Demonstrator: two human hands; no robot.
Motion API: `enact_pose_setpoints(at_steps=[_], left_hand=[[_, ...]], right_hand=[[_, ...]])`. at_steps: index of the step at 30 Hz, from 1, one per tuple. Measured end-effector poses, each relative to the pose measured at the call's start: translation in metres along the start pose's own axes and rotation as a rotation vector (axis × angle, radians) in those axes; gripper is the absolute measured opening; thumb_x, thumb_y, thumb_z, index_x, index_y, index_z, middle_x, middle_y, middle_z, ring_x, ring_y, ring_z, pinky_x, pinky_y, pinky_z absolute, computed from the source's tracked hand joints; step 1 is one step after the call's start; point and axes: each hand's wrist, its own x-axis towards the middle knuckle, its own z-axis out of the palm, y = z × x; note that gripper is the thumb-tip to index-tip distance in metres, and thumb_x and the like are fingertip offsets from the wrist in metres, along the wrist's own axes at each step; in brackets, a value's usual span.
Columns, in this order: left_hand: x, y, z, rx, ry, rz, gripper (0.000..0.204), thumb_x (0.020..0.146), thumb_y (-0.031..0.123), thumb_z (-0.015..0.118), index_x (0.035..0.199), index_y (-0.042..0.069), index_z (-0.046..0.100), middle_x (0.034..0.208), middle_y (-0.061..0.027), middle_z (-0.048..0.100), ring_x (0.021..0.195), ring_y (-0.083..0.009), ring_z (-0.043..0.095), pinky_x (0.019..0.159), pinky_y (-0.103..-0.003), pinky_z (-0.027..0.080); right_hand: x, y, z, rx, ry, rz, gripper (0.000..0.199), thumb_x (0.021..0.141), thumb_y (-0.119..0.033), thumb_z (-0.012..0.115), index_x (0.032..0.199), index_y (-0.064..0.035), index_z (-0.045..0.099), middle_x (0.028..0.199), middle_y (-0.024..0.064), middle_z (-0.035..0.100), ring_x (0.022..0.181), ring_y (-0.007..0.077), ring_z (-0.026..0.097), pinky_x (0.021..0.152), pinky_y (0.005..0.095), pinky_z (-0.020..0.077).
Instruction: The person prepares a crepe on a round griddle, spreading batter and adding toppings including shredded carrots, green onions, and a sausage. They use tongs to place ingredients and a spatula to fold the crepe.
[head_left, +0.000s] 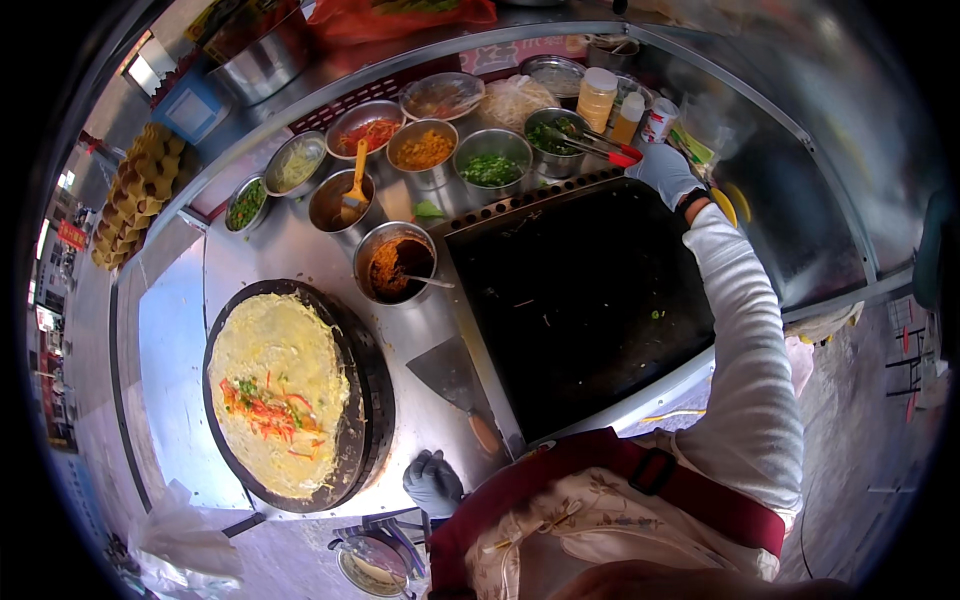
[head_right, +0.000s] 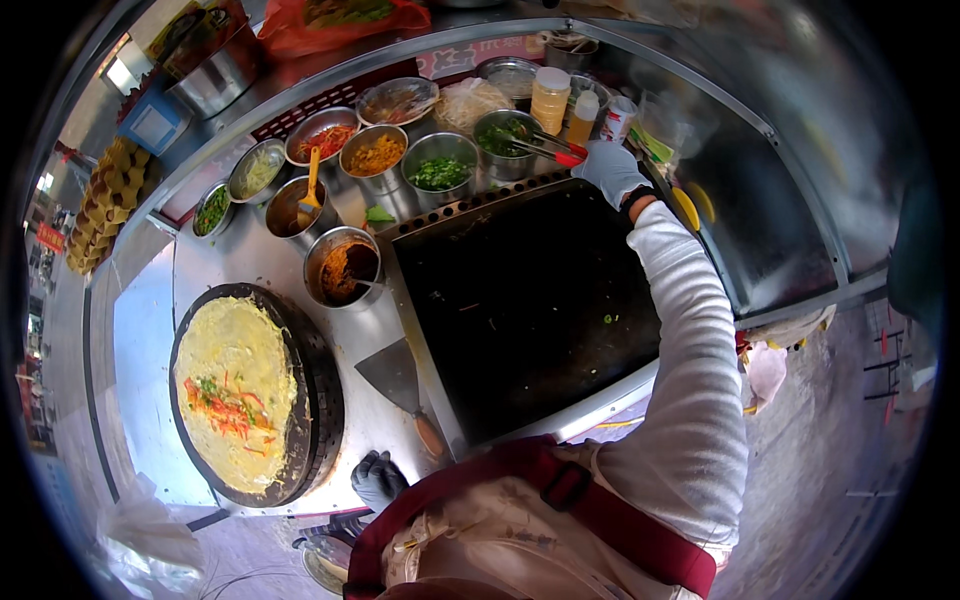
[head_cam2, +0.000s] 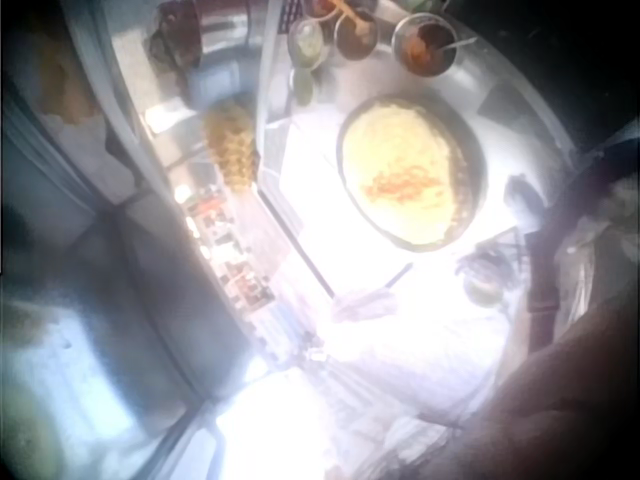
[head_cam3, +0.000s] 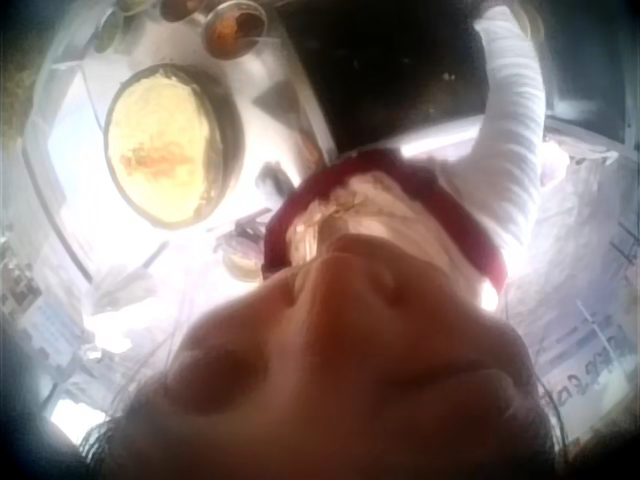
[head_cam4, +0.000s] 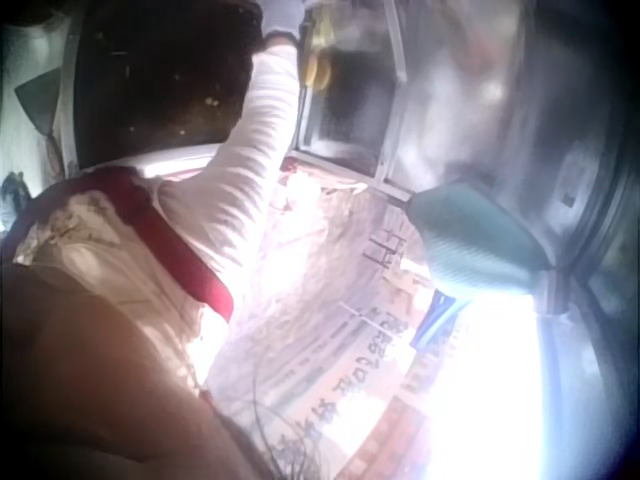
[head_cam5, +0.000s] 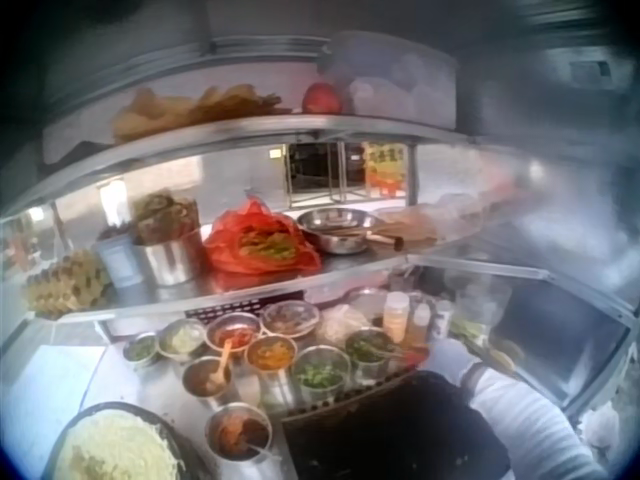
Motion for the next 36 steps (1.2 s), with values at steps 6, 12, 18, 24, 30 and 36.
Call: enact_pose_setpoints(at_steps=[6,12,18,24,30,36], left_hand=[[-0.003,-0.003,0.003,-0.029,-0.005,-0.013,0.026,0.07,-0.008,0.059,0.081,0.011,0.046,0.074,-0.0109,0.056,0.056,-0.0305,0.055,0.046,-0.042,0.041],[-0.002,0.0,0.001,-0.028,-0.003,-0.027,0.026,0.07,-0.006,0.061,0.081,0.011,0.046,0.075,-0.0101,0.057,0.059,-0.0305,0.056,0.05,-0.042,0.042],[-0.002,-0.001,0.0,-0.029,-0.006,-0.026,0.027,0.069,-0.005,0.064,0.081,0.012,0.047,0.078,-0.0093,0.056,0.062,-0.0299,0.056,0.053,-0.042,0.042],[-0.005,-0.002,-0.001,-0.03,-0.025,-0.035,0.026,0.07,-0.005,0.064,0.08,0.012,0.047,0.079,-0.0084,0.056,0.064,-0.029,0.056,0.053,-0.041,0.042],[-0.001,-0.002,-0.001,-0.028,-0.028,-0.03,0.026,0.07,-0.005,0.063,0.08,0.012,0.046,0.079,-0.0075,0.056,0.062,-0.028,0.057,0.052,-0.04,0.042],[-0.003,-0.003,0.0,-0.015,-0.035,-0.036,0.026,0.07,-0.004,0.064,0.081,0.011,0.046,0.078,-0.0072,0.056,0.061,-0.0278,0.057,0.051,-0.04,0.043]], right_hand=[[-0.017,0.017,0.018,0.187,0.159,0.049,0.054,0.073,-0.036,0.072,0.114,-0.0036,0.059,0.1,0.0188,0.064,0.093,0.0333,0.061,0.08,0.037,0.0478],[-0.034,0.011,0.05,0.181,0.183,0.085,0.055,0.073,-0.035,0.07,0.119,-0.0073,0.055,0.108,0.0158,0.062,0.097,0.0323,0.06,0.083,0.0384,0.0474],[-0.037,0.011,0.064,0.255,0.173,0.101,0.053,0.073,-0.032,0.07,0.118,-0.0072,0.056,0.108,0.0155,0.062,0.098,0.0322,0.059,0.085,0.0376,0.0471],[-0.038,0.008,0.064,0.235,0.193,0.107,0.052,0.072,-0.032,0.071,0.117,-0.0069,0.057,0.105,0.0159,0.063,0.096,0.033,0.06,0.083,0.038,0.0476],[-0.038,0.01,0.069,0.27,0.23,0.109,0.054,0.071,-0.033,0.072,0.116,-0.0063,0.058,0.103,0.0166,0.063,0.094,0.0333,0.061,0.082,0.0376,0.048],[-0.034,0.013,0.076,0.284,0.218,0.105,0.056,0.071,-0.034,0.072,0.117,-0.0051,0.057,0.103,0.0171,0.063,0.094,0.0336,0.061,0.081,0.0374,0.0479]])
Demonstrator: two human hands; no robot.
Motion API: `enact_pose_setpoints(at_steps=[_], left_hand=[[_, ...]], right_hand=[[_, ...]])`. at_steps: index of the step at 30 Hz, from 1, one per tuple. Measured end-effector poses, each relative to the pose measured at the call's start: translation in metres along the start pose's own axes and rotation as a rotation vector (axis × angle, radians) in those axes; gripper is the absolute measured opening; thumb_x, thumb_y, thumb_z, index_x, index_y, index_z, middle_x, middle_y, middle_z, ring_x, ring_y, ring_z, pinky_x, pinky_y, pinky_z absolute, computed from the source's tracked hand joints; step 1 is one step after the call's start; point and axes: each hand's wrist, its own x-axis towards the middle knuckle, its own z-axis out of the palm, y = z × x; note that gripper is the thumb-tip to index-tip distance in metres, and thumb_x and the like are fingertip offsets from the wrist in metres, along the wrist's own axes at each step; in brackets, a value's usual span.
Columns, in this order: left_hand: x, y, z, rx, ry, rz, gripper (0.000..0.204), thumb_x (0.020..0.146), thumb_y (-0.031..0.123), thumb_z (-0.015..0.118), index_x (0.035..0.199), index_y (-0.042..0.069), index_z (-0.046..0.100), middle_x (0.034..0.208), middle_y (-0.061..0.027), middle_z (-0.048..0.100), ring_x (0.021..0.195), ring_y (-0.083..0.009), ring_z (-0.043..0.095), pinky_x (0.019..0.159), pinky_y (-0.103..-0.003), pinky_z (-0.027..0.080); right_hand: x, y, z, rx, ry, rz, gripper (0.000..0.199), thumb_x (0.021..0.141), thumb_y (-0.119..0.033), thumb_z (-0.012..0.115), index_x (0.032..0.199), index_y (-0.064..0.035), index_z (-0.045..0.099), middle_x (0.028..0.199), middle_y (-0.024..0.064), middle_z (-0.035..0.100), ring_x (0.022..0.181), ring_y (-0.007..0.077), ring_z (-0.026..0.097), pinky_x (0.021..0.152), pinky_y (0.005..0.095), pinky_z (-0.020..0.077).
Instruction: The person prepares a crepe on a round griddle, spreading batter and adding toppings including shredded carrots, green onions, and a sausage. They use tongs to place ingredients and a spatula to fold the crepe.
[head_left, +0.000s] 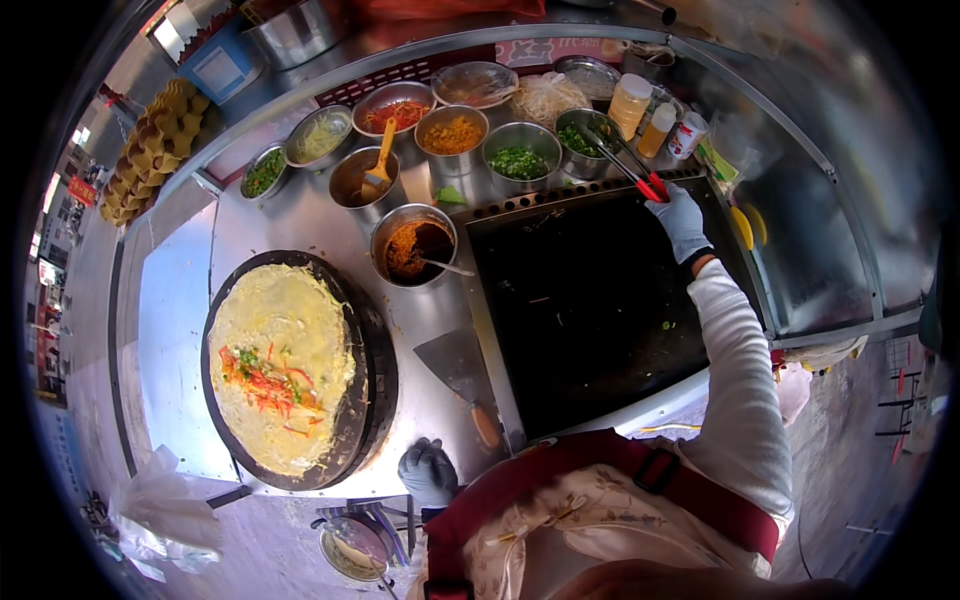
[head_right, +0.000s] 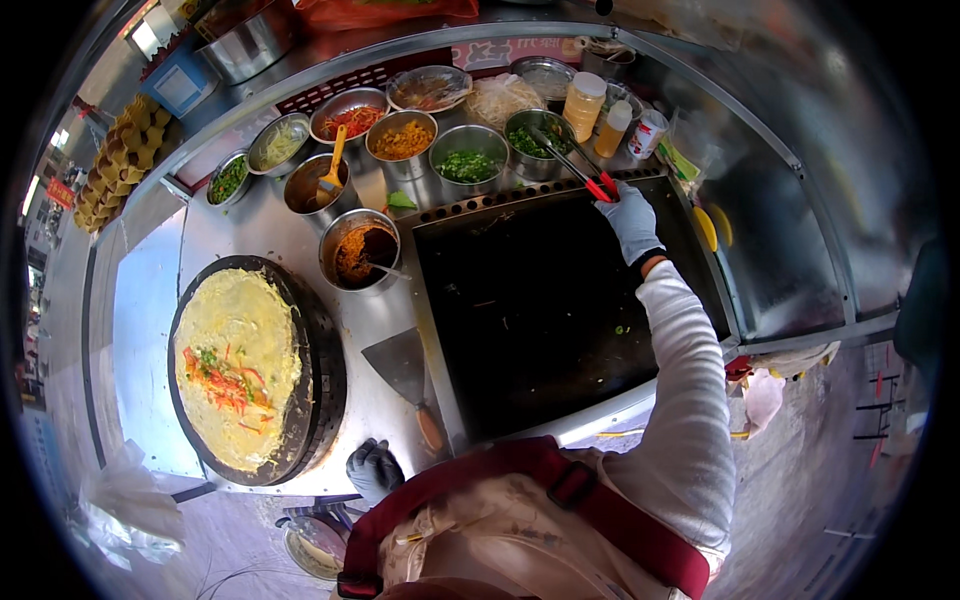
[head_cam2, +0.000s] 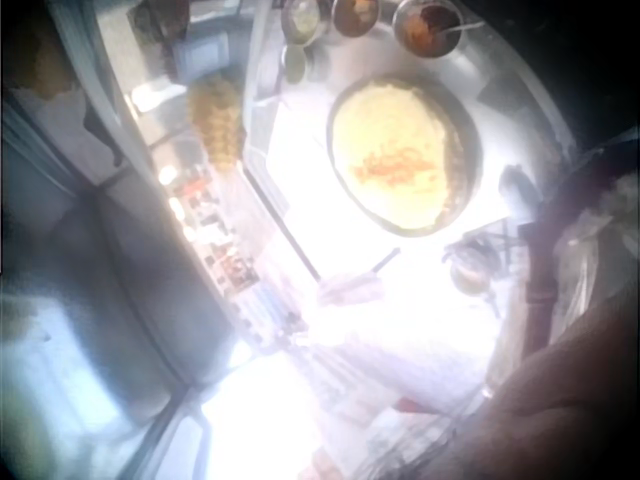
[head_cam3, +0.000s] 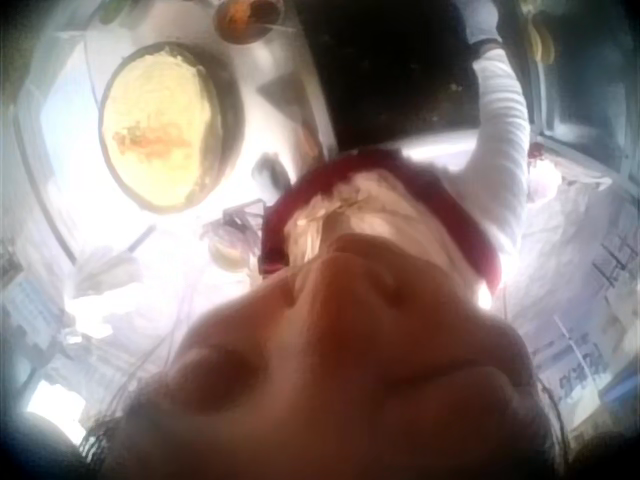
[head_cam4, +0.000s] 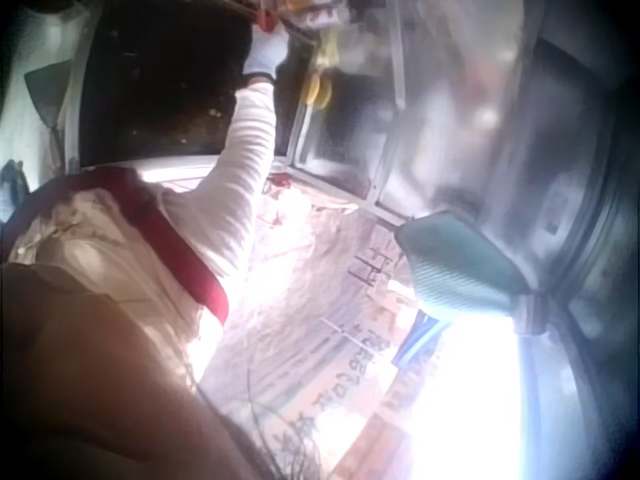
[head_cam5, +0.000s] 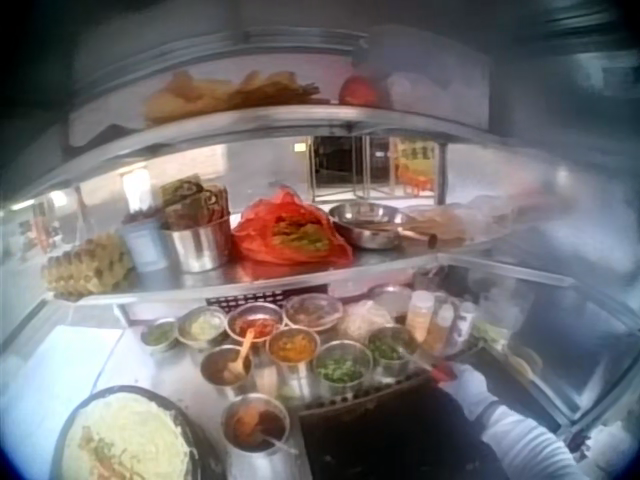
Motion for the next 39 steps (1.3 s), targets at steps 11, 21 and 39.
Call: enact_pose_setpoints(at_steps=[11,21,39], left_hand=[[0.002,0.0,0.003,0.0,0.034,0.012,0.028,0.069,-0.005,0.065,0.08,0.011,0.044,0.073,-0.0089,0.057,0.057,-0.0287,0.056,0.048,-0.04,0.042],[-0.003,-0.001,0.002,-0.004,-0.016,-0.051,0.028,0.069,-0.003,0.065,0.083,0.013,0.047,0.078,-0.0079,0.056,0.059,-0.028,0.056,0.05,-0.04,0.043],[0.0,-0.003,-0.017,-0.141,-0.138,-0.185,0.009,0.071,0.006,0.067,0.076,0.006,0.06,0.083,-0.0087,0.061,0.077,-0.0272,0.062,0.062,-0.038,0.05]], right_hand=[[0.007,0.006,0.004,0.121,0.013,0.024,0.057,0.07,-0.034,0.074,0.115,-0.0022,0.057,0.104,0.0185,0.063,0.096,0.0341,0.06,0.083,0.0363,0.0466],[0.016,-0.006,0.01,0.046,-0.026,-0.025,0.058,0.072,-0.033,0.072,0.117,-0.0013,0.056,0.103,0.0189,0.064,0.096,0.0347,0.06,0.084,0.0363,0.0464],[0.044,0.049,0.041,0.165,-0.132,-0.083,0.05,0.082,-0.022,0.064,0.126,-0.0014,0.05,0.106,0.0172,0.062,0.095,0.0275,0.06,0.084,0.0334,0.0443]])
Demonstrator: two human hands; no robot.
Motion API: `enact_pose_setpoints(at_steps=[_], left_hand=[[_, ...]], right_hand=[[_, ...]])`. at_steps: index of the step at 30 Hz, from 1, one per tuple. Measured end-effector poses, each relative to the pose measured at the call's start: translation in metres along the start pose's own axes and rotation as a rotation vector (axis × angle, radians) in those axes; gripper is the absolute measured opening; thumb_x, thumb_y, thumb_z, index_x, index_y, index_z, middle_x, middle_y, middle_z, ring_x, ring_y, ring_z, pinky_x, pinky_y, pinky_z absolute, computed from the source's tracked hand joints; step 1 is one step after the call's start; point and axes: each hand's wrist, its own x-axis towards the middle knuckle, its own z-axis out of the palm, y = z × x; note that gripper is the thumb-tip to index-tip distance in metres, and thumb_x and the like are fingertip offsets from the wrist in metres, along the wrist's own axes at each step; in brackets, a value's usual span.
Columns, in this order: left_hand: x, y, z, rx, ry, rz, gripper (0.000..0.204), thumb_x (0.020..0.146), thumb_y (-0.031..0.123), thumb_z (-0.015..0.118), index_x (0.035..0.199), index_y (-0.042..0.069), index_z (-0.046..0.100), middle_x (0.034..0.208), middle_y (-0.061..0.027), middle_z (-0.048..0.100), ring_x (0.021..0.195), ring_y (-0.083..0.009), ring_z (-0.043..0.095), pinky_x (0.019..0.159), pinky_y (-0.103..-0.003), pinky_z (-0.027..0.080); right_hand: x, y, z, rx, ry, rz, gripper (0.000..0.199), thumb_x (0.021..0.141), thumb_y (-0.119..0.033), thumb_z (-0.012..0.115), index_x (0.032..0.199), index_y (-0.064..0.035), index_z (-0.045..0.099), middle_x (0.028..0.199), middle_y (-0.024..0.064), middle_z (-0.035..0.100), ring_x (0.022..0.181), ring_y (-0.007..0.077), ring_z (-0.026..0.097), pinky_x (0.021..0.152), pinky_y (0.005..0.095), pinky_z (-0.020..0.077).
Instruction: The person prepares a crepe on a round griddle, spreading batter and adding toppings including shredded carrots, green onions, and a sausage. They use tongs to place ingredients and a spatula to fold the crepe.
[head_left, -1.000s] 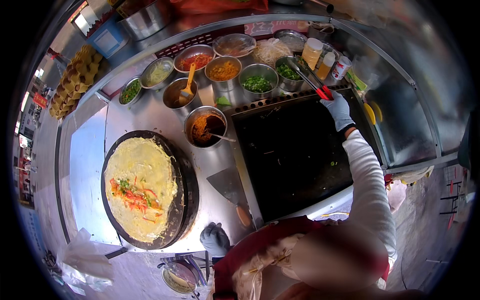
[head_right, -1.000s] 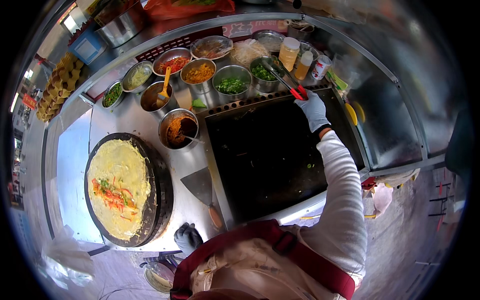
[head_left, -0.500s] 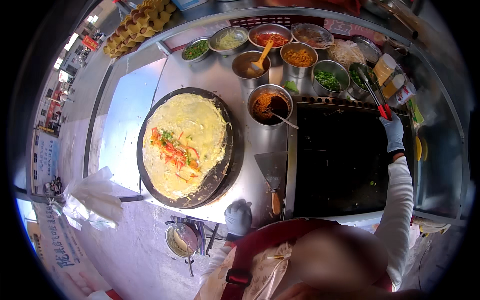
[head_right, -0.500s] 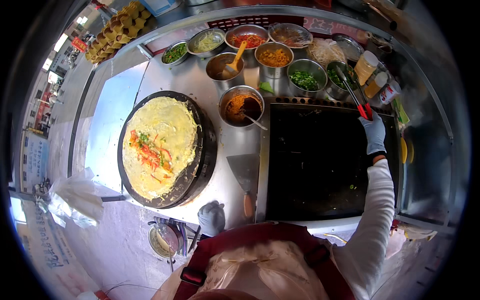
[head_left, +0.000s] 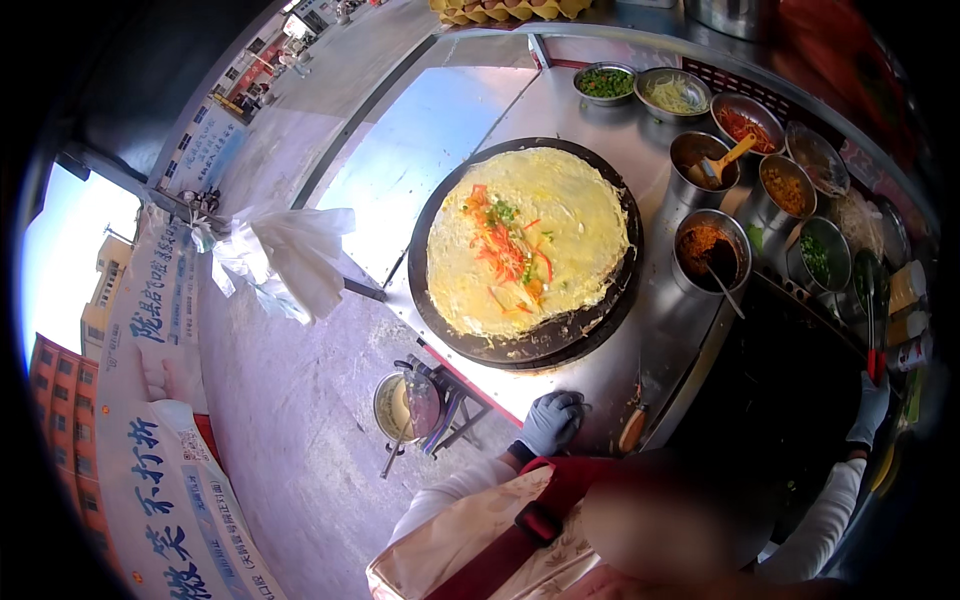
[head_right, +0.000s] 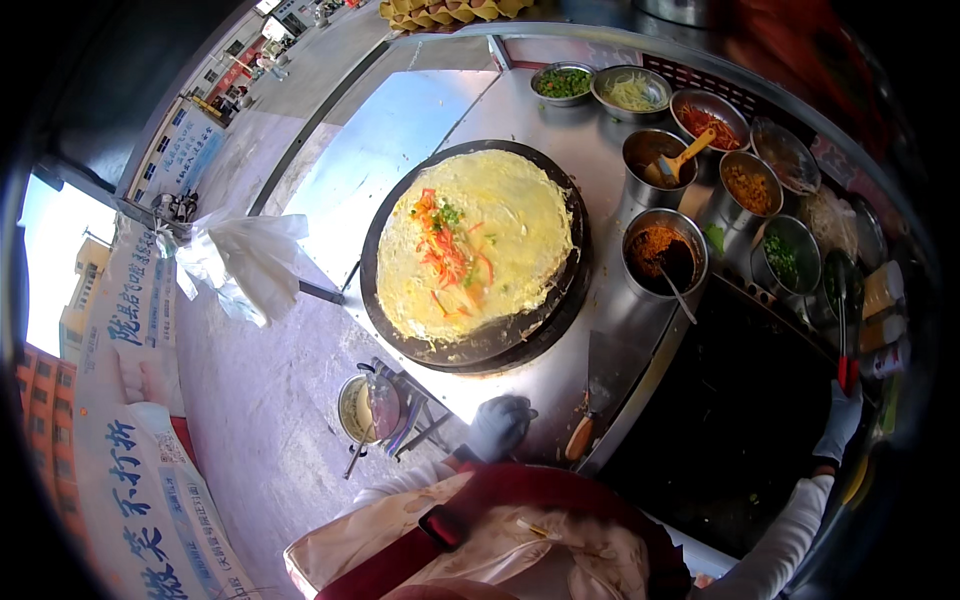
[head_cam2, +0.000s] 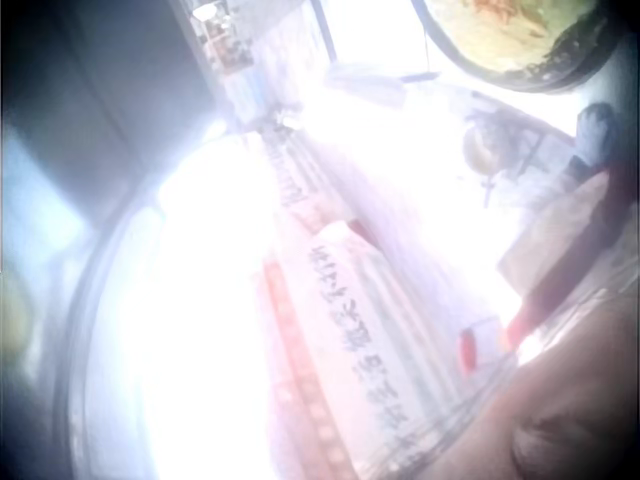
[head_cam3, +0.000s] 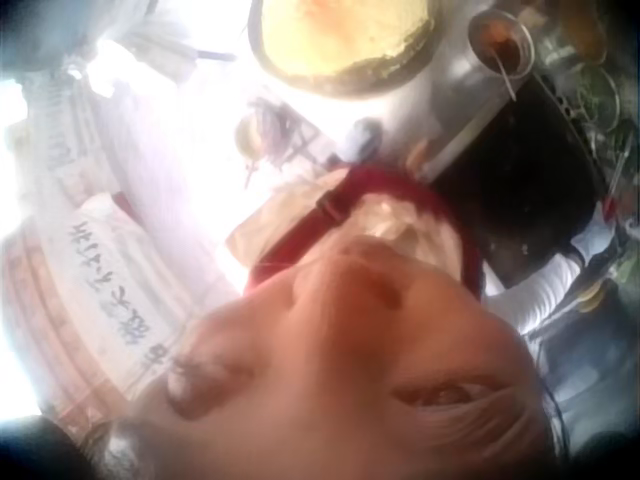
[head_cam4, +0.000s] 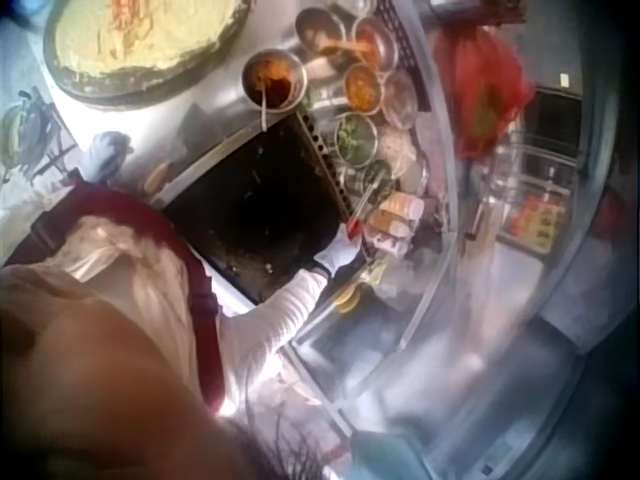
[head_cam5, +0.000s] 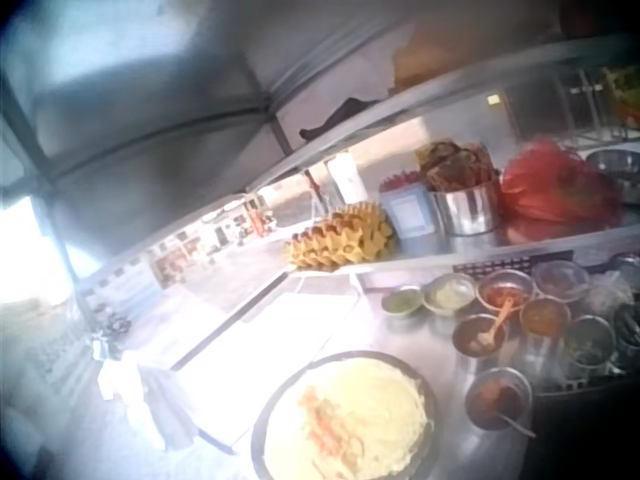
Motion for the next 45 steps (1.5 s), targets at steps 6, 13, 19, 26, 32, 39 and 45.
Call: enact_pose_setpoints(at_steps=[6,13,19,26,32,39,45], left_hand=[[0.001,-0.002,-0.001,-0.013,-0.008,0.01,0.01,0.069,0.004,0.067,0.074,0.006,0.059,0.083,-0.0094,0.061,0.076,-0.0281,0.062,0.061,-0.038,0.05],[-0.003,-0.004,0.005,0.012,0.017,-0.007,0.009,0.069,0.005,0.068,0.075,0.008,0.061,0.084,-0.0086,0.061,0.074,-0.0277,0.061,0.061,-0.037,0.05],[-0.004,-0.002,0.006,0.03,0.024,-0.034,0.01,0.068,0.005,0.068,0.074,0.009,0.061,0.088,-0.0063,0.061,0.078,-0.0259,0.06,0.064,-0.037,0.05],[0.005,0.002,0.001,-0.024,-0.01,-0.003,0.013,0.069,0.004,0.066,0.08,0.008,0.06,0.087,-0.0089,0.059,0.076,-0.0283,0.059,0.062,-0.039,0.048],[0.002,0.005,-0.004,-0.045,-0.031,-0.021,0.015,0.068,0.002,0.064,0.081,0.008,0.06,0.086,-0.0089,0.059,0.074,-0.0288,0.059,0.061,-0.04,0.048],[0.002,-0.007,0.005,-0.021,-0.008,0.006,0.011,0.07,0.006,0.063,0.081,0.01,0.063,0.091,-0.0074,0.06,0.08,-0.0275,0.058,0.066,-0.039,0.048],[-0.008,-0.006,0.022,0.123,0.127,0.088,0.029,0.067,-0.002,0.069,0.079,0.013,0.047,0.08,-0.0076,0.057,0.063,-0.0274,0.057,0.051,-0.038,0.043]], right_hand=[[0.0,0.006,0.002,0.009,0.0,-0.004,0.05,0.084,-0.021,0.063,0.127,-0.0003,0.048,0.107,0.0189,0.062,0.094,0.0283,0.06,0.082,0.0327,0.0447],[0.002,0.024,0.006,0.132,-0.023,0.007,0.052,0.081,-0.02,0.065,0.128,-0.0039,0.049,0.11,0.0168,0.062,0.098,0.0262,0.06,0.086,0.0322,0.0438],[-0.001,0.003,0.005,-0.019,0.022,-0.054,0.054,0.079,-0.021,0.066,0.127,-0.0035,0.049,0.111,0.0192,0.061,0.101,0.0291,0.059,0.087,0.0323,0.0432],[-0.001,0.007,0.004,-0.032,0.044,-0.037,0.054,0.078,-0.024,0.067,0.125,-0.0037,0.05,0.112,0.0196,0.061,0.102,0.0325,0.059,0.086,0.0346,0.0448],[-0.007,-0.003,0.003,-0.055,0.03,-0.015,0.054,0.078,-0.026,0.069,0.124,-0.0025,0.052,0.108,0.018,0.063,0.098,0.0294,0.061,0.084,0.0326,0.0452],[-0.012,0.023,0.002,0.036,0.05,-0.037,0.053,0.077,-0.026,0.07,0.122,-0.0023,0.054,0.104,0.0183,0.064,0.094,0.0296,0.063,0.082,0.0324,0.0466],[-0.015,-0.059,-0.048,-0.188,-0.01,0.056,0.057,0.07,-0.037,0.072,0.116,-0.0046,0.058,0.105,0.0183,0.063,0.099,0.0344,0.059,0.083,0.0385,0.0466]])
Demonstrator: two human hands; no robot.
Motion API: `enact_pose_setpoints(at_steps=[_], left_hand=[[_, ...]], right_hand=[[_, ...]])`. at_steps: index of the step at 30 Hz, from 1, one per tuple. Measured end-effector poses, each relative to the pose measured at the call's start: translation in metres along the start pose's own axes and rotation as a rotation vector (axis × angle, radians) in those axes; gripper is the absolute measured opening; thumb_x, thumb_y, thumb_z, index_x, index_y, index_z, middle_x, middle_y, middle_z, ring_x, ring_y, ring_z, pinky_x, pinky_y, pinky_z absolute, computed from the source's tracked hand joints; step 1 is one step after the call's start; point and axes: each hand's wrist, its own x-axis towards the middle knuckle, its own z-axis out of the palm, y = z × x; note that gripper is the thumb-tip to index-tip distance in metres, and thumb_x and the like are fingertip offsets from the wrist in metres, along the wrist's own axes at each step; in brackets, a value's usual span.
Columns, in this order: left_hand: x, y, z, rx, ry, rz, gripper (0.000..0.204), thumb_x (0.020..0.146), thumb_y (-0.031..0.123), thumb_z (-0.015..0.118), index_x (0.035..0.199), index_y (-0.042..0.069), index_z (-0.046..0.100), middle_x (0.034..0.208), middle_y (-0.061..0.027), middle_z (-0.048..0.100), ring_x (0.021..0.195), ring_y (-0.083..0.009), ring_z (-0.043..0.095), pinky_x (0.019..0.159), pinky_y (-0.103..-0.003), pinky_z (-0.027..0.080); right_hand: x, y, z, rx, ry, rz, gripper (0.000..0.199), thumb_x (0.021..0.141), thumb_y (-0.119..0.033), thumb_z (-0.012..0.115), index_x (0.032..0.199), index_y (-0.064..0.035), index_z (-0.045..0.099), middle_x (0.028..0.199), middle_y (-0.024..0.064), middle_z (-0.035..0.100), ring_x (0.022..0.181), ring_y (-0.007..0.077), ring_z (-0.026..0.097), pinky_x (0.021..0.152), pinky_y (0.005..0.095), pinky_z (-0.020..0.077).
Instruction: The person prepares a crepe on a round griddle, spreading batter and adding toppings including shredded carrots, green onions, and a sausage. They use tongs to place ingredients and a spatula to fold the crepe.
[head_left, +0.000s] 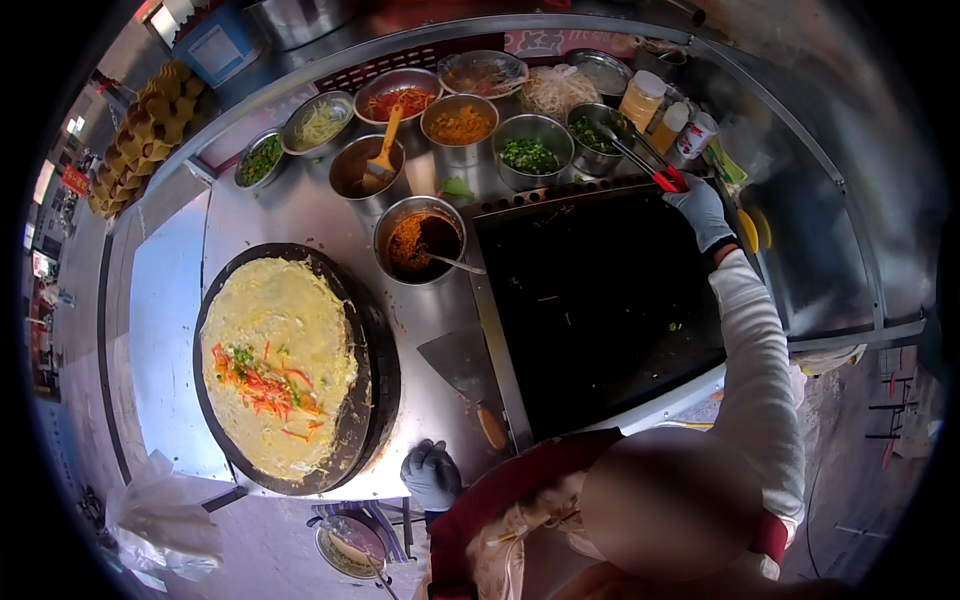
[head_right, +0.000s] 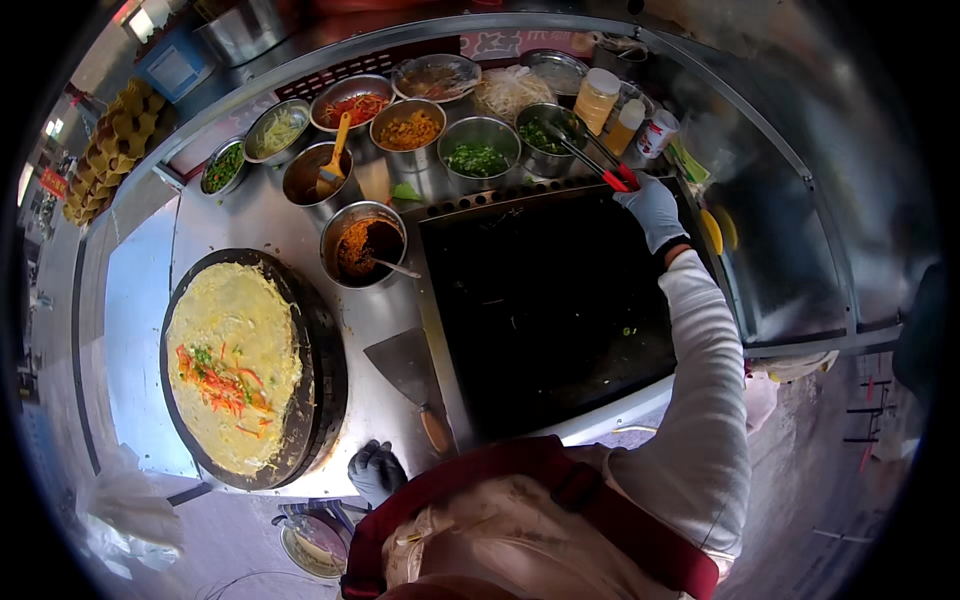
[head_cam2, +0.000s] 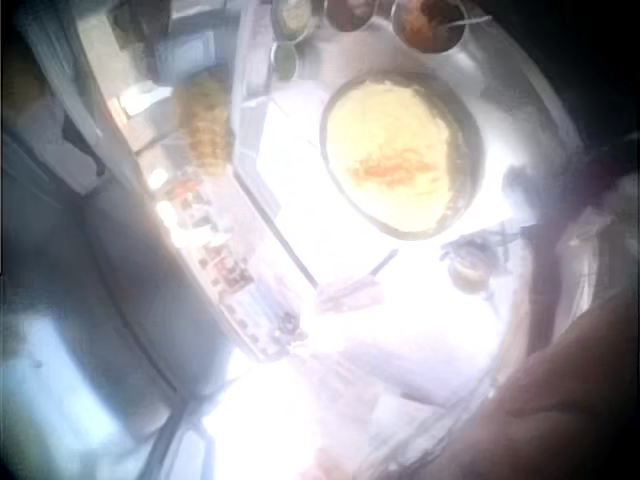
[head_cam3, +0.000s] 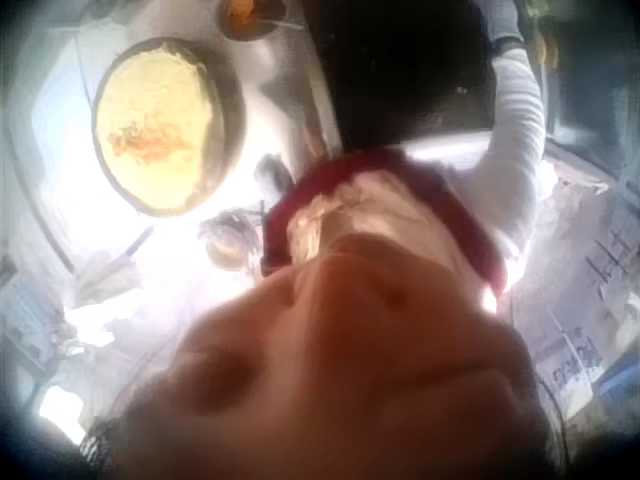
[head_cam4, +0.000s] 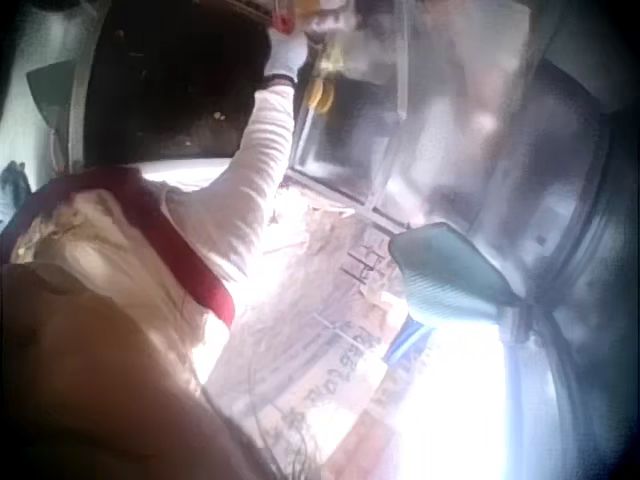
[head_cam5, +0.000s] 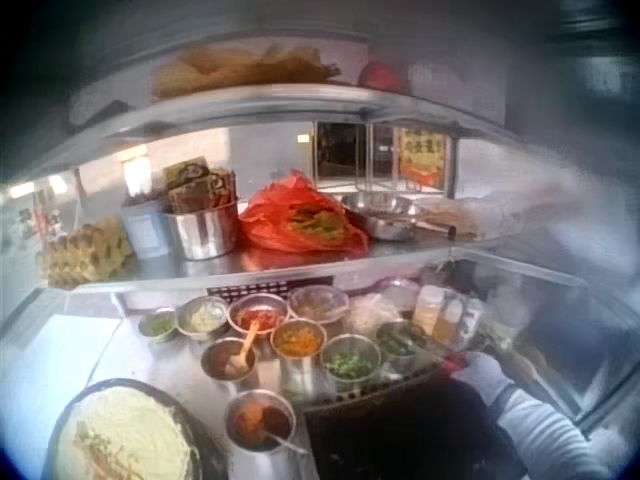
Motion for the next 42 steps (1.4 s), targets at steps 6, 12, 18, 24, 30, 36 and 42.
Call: enact_pose_setpoints(at_steps=[6,12,18,24,30,36,42], left_hand=[[0.01,0.0,0.005,0.028,-0.001,0.073,0.024,0.068,-0.006,0.064,0.077,0.01,0.049,0.072,-0.01,0.057,0.057,-0.0282,0.056,0.049,-0.04,0.042],[0.004,-0.002,0.003,0.011,0.008,0.076,0.024,0.067,-0.009,0.063,0.075,0.008,0.048,0.069,-0.0099,0.057,0.056,-0.0259,0.057,0.046,-0.036,0.041],[0.002,-0.007,0.002,0.011,-0.066,0.062,0.023,0.069,-0.007,0.062,0.077,0.009,0.048,0.068,-0.0097,0.057,0.056,-0.0246,0.057,0.047,-0.035,0.041],[0.003,-0.004,0.003,0.021,0.042,0.124,0.021,0.071,-0.003,0.063,0.081,0.011,0.052,0.076,-0.0069,0.057,0.064,-0.0254,0.056,0.056,-0.038,0.043],[-0.003,-0.006,0.003,-0.001,0.011,0.086,0.021,0.073,-0.001,0.063,0.086,0.012,0.053,0.086,-0.007,0.056,0.074,-0.0265,0.055,0.063,-0.04,0.043],[0.002,0.0,-0.003,0.035,0.02,0.098,0.023,0.072,-0.001,0.066,0.085,0.012,0.051,0.084,-0.0068,0.056,0.075,-0.0265,0.055,0.064,-0.04,0.043],[0.002,0.002,-0.001,0.029,0.05,0.071,0.025,0.071,-0.002,0.067,0.081,0.011,0.049,0.082,-0.0064,0.056,0.074,-0.026,0.054,0.064,-0.039,0.043]], right_hand=[[0.008,-0.015,-0.039,-0.197,-0.045,-0.06,0.045,0.07,-0.029,0.073,0.106,-0.0043,0.061,0.092,0.0192,0.065,0.089,0.035,0.061,0.077,0.0401,0.047],[0.014,-0.04,-0.04,-0.25,-0.135,-0.127,0.038,0.072,-0.031,0.07,0.098,-0.0034,0.064,0.087,0.019,0.065,0.086,0.0352,0.061,0.076,0.0401,0.0477],[0.022,-0.048,-0.037,-0.269,-0.16,-0.097,0.037,0.072,-0.032,0.069,0.095,-0.0028,0.065,0.086,0.0191,0.065,0.085,0.0353,0.062,0.075,0.0405,0.048],[0.016,-0.033,-0.033,-0.152,-0.092,-0.11,0.04,0.072,-0.033,0.071,0.096,-0.002,0.065,0.085,0.0183,0.065,0.084,0.0348,0.062,0.075,0.0393,0.0477],[0.01,-0.012,-0.03,0.219,-0.225,0.239,0.037,0.073,-0.034,0.073,0.088,-0.0015,0.067,0.069,0.0067,0.064,0.057,0.019,0.059,0.054,0.0297,0.047],[-0.009,-0.021,-0.042,0.659,-0.323,0.339,0.023,0.079,-0.028,0.07,0.083,-0.0051,0.067,0.063,0.0002,0.059,0.048,0.0094,0.05,0.044,0.0229,0.0384],[-0.024,-0.026,-0.047,0.77,-0.359,0.337,0.026,0.083,-0.031,0.066,0.09,-0.0066,0.068,0.065,-0.0035,0.057,0.05,0.006,0.047,0.045,0.02,0.0356]])
